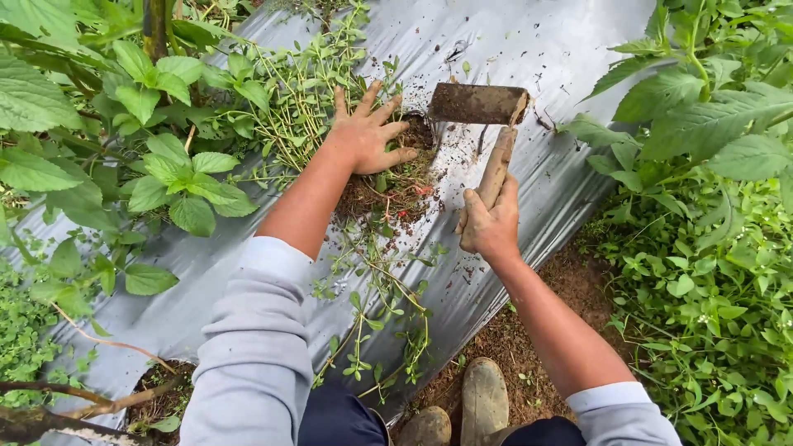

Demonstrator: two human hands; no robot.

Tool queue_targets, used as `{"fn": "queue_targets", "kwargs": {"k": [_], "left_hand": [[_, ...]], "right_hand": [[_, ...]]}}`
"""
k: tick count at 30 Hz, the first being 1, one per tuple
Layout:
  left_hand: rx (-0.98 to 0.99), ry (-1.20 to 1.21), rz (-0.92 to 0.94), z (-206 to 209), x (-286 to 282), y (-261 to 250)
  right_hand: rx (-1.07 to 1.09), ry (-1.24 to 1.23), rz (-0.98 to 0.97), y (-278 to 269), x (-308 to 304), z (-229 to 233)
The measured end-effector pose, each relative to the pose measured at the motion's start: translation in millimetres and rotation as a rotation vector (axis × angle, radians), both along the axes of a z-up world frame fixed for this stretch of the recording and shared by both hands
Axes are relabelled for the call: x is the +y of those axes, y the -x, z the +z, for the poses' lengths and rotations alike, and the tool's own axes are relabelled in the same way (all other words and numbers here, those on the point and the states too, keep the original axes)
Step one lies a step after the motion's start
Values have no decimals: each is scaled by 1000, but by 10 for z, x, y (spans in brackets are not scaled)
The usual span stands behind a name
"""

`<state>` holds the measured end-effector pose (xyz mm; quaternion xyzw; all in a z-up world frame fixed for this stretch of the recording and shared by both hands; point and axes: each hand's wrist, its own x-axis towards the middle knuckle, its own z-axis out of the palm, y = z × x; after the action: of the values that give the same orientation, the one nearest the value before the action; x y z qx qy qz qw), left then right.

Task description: The person is kneeling in a garden and removing weeds from around plants growing through plastic mulch. They pull weeds by hand and use a hoe to loosen the soil and uproot vegetation along the edges of the mulch sheet.

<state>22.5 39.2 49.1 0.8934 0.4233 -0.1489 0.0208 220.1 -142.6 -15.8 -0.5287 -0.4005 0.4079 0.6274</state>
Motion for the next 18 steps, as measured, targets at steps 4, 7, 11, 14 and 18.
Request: {"fn": "queue_targets", "kwargs": {"k": [4, 7, 11, 14, 18], "left_hand": [[116, -23, 67, 48, -139, 119], [153, -86, 87, 143, -349, 324], [177, -44, 87, 332, -917, 596], [240, 45, 77, 358, -1265, 790], [206, 307, 52, 541, -1509, 941]], "right_hand": [[96, 38, 2, -97, 57, -164], [353, 58, 2, -129, 99, -199], [504, 128, 63, -115, 127, -339], [430, 159, 98, -84, 155, -320], [164, 250, 74, -15, 110, -330]]}}
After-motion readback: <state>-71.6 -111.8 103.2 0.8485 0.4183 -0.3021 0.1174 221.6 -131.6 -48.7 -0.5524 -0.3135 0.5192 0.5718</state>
